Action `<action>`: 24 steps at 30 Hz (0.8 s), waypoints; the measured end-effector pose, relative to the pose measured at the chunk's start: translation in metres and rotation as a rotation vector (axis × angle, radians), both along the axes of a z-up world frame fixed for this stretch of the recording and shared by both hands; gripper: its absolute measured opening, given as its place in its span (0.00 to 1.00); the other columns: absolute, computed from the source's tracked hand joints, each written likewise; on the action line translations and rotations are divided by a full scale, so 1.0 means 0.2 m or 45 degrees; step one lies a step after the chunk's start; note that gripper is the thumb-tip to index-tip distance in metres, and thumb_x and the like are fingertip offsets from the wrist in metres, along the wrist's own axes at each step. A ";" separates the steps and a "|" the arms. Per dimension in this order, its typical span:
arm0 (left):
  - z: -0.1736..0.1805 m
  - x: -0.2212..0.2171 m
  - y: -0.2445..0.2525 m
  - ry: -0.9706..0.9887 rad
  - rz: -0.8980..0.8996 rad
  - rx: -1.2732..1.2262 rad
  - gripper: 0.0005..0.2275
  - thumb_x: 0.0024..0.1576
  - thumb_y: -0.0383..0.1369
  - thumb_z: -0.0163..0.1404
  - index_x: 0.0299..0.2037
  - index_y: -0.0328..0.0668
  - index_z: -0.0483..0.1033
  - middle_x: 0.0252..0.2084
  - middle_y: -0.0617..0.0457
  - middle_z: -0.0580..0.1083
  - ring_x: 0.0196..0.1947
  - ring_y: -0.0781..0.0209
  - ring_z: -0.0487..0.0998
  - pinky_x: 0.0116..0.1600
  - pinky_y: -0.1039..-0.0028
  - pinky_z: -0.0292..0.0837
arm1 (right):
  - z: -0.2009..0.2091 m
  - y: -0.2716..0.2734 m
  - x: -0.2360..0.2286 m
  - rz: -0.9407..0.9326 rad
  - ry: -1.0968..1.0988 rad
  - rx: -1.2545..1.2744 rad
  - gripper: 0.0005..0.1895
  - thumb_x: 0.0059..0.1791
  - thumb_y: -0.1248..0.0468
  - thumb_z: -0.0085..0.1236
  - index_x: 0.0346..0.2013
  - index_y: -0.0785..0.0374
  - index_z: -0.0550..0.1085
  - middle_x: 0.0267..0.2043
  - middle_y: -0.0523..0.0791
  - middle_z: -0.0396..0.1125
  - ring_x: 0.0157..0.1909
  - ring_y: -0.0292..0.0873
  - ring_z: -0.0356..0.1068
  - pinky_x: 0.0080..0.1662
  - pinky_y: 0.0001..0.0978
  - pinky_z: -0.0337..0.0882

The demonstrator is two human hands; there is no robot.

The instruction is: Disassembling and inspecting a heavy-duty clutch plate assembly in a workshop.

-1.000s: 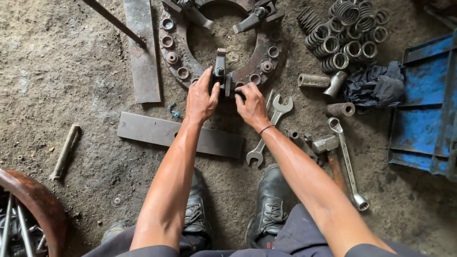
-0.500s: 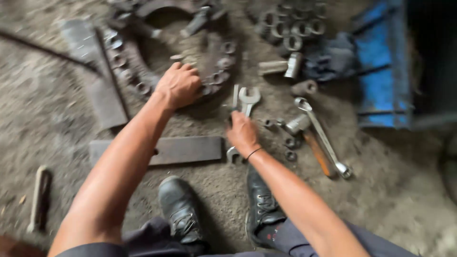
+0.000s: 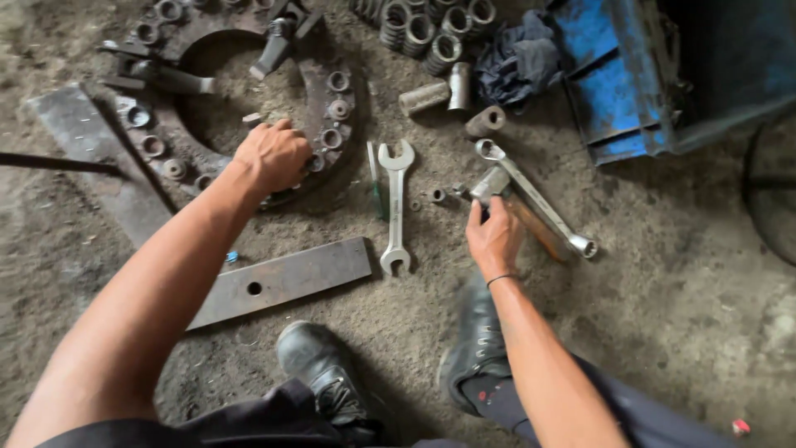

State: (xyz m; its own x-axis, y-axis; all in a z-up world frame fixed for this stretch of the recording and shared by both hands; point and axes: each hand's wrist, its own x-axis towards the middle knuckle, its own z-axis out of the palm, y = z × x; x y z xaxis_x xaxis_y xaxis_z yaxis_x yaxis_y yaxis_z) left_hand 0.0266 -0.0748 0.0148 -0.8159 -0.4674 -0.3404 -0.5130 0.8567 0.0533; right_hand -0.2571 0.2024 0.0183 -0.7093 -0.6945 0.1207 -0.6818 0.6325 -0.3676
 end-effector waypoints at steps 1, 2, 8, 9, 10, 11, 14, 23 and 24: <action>-0.05 0.02 -0.01 0.035 -0.010 -0.032 0.07 0.49 0.37 0.58 0.34 0.46 0.82 0.44 0.53 0.79 0.54 0.50 0.75 0.52 0.58 0.75 | 0.03 -0.04 0.06 0.099 -0.031 0.060 0.14 0.51 0.55 0.61 0.33 0.63 0.75 0.32 0.56 0.73 0.36 0.62 0.73 0.40 0.56 0.70; -0.09 0.04 -0.03 0.071 -0.019 -0.065 0.07 0.51 0.38 0.58 0.34 0.46 0.82 0.43 0.51 0.80 0.53 0.49 0.75 0.53 0.58 0.74 | 0.07 -0.09 0.11 0.199 -0.060 0.119 0.15 0.53 0.54 0.61 0.33 0.63 0.75 0.32 0.56 0.73 0.37 0.62 0.73 0.40 0.57 0.71; -0.07 0.04 -0.02 0.198 0.052 0.027 0.12 0.49 0.42 0.61 0.32 0.43 0.81 0.41 0.52 0.79 0.52 0.48 0.74 0.50 0.55 0.73 | -0.06 -0.13 0.50 0.416 -0.277 0.322 0.22 0.44 0.51 0.66 0.37 0.67 0.72 0.35 0.59 0.72 0.38 0.66 0.72 0.39 0.59 0.71; -0.07 0.04 -0.03 0.183 0.057 0.022 0.12 0.49 0.42 0.61 0.32 0.43 0.81 0.41 0.52 0.79 0.52 0.48 0.74 0.50 0.55 0.73 | -0.10 -0.13 0.53 0.424 -0.291 0.316 0.22 0.44 0.51 0.66 0.37 0.67 0.72 0.35 0.59 0.72 0.38 0.66 0.72 0.39 0.59 0.71; -0.07 0.04 -0.03 0.191 0.068 0.025 0.12 0.48 0.42 0.61 0.32 0.43 0.81 0.40 0.52 0.79 0.52 0.48 0.74 0.50 0.55 0.73 | -0.13 -0.13 0.55 0.382 -0.268 0.276 0.23 0.43 0.52 0.66 0.39 0.68 0.71 0.36 0.59 0.72 0.38 0.66 0.72 0.38 0.60 0.71; -0.07 0.04 -0.02 0.197 0.077 0.033 0.12 0.48 0.41 0.61 0.33 0.42 0.81 0.40 0.52 0.79 0.51 0.48 0.74 0.50 0.55 0.73 | -0.17 -0.11 0.58 0.336 -0.247 0.241 0.25 0.43 0.52 0.66 0.41 0.68 0.70 0.37 0.59 0.72 0.38 0.66 0.72 0.37 0.60 0.70; -0.03 0.03 -0.01 0.100 0.121 0.066 0.10 0.50 0.40 0.60 0.33 0.43 0.81 0.40 0.51 0.79 0.52 0.49 0.74 0.51 0.55 0.73 | -0.16 -0.17 0.58 0.163 -0.380 0.351 0.25 0.41 0.51 0.67 0.41 0.66 0.70 0.36 0.56 0.72 0.38 0.62 0.73 0.38 0.57 0.72; -0.01 0.04 -0.02 0.164 -0.007 0.082 0.09 0.48 0.37 0.59 0.32 0.39 0.80 0.45 0.52 0.77 0.54 0.46 0.72 0.49 0.55 0.73 | -0.04 -0.10 0.64 0.202 -1.424 -0.088 0.18 0.52 0.63 0.53 0.55 0.64 0.66 0.28 0.46 0.72 0.26 0.40 0.75 0.27 0.36 0.75; 0.01 0.05 -0.01 0.156 -0.007 0.086 0.09 0.48 0.37 0.59 0.32 0.39 0.80 0.45 0.52 0.77 0.54 0.46 0.72 0.49 0.55 0.73 | -0.05 -0.09 0.69 0.199 -1.432 -0.085 0.18 0.52 0.63 0.53 0.55 0.64 0.66 0.28 0.46 0.72 0.26 0.40 0.75 0.27 0.36 0.75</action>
